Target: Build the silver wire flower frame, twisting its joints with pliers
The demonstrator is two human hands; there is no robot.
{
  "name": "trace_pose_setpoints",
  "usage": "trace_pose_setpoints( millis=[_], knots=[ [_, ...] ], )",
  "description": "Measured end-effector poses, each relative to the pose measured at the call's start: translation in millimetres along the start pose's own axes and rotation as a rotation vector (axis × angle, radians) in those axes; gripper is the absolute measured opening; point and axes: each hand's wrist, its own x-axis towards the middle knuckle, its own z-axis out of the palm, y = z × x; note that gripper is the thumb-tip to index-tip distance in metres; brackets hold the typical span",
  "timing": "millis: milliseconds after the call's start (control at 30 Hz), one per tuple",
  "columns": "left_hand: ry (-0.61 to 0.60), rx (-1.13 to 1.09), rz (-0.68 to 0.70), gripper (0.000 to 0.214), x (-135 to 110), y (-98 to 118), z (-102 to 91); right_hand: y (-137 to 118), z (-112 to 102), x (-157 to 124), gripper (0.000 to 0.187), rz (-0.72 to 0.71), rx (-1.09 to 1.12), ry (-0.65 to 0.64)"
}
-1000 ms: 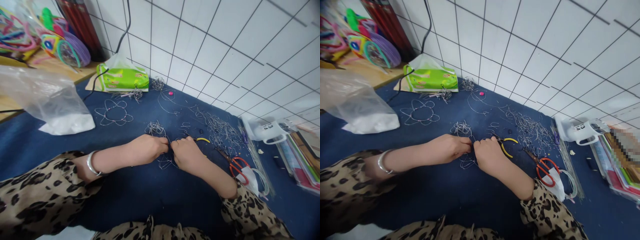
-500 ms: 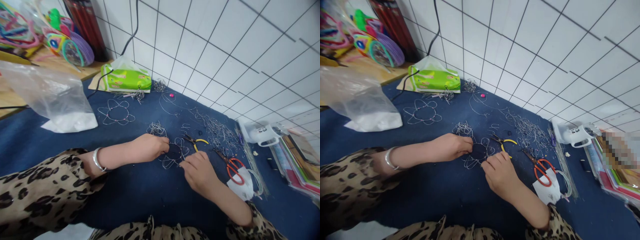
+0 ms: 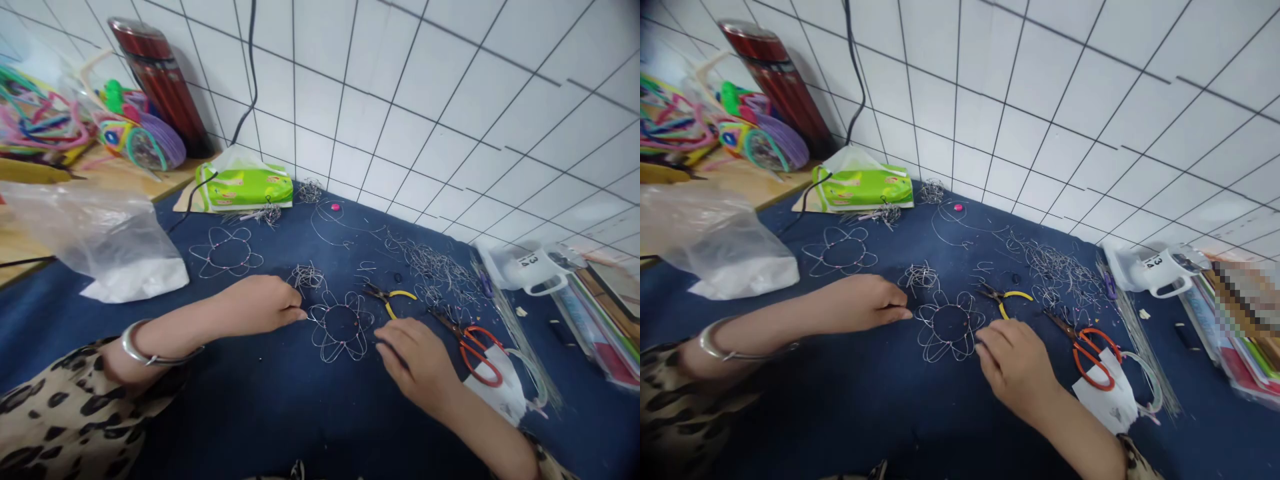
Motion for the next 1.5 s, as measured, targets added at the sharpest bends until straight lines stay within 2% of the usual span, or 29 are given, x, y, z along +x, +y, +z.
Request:
trace_pose_setpoints(
  millis=[67,167,267,400,500,600,733,833,1033,1200,1300,1400,1500],
  knots=[
    [-0.018,-0.041,-0.005,0.033,1,1,5.4,6,-2,12,0.024,0.121,0.048,0.021],
    [-0.023,-0.112,-0.039,0.032,6,5,9.9,12,0,34,0.036,0.216,0.082,-0.055],
    [-0.018,-0.133,-0.084,0.031,10,7,11.3,15,9,53,0.039,0.242,0.026,-0.136],
    [0.023,-0.154,-0.094,0.024,13,8,13.9,18,23,67,0.031,0.191,0.016,-0.228],
    [0.065,-0.218,-0.100,0.019,14,7,17.4,21,30,68,0.031,0.187,0.038,-0.217],
    [0.074,-0.392,-0.148,0.015,15,7,22.4,22,33,65,0.033,0.189,0.069,-0.193],
    [-0.005,-0.731,-0.214,0.016,18,12,30.8,21,35,62,0.036,0.194,0.122,-0.152],
    [-0.069,-0.884,-0.237,0.016,19,17,36.2,21,37,60,0.036,0.217,0.185,-0.136],
    [-0.057,-0.911,-0.255,0.012,20,28,35.5,22,37,62,0.029,0.215,0.359,-0.064],
    [-0.013,-0.926,-0.284,0.012,21,33,32.9,19,37,63,0.025,0.269,0.483,-0.033],
    [0.029,-0.949,-0.238,0.010,22,30,38.4,16,36,62,0.023,0.294,0.573,-0.068],
    [0.014,-0.990,-0.184,0.011,22,28,43.0,14,34,62,0.023,0.290,0.632,-0.110],
    [-0.014,-1.008,-0.159,0.010,22,29,43.4,13,31,64,0.023,0.261,0.591,-0.074]
  ],
)
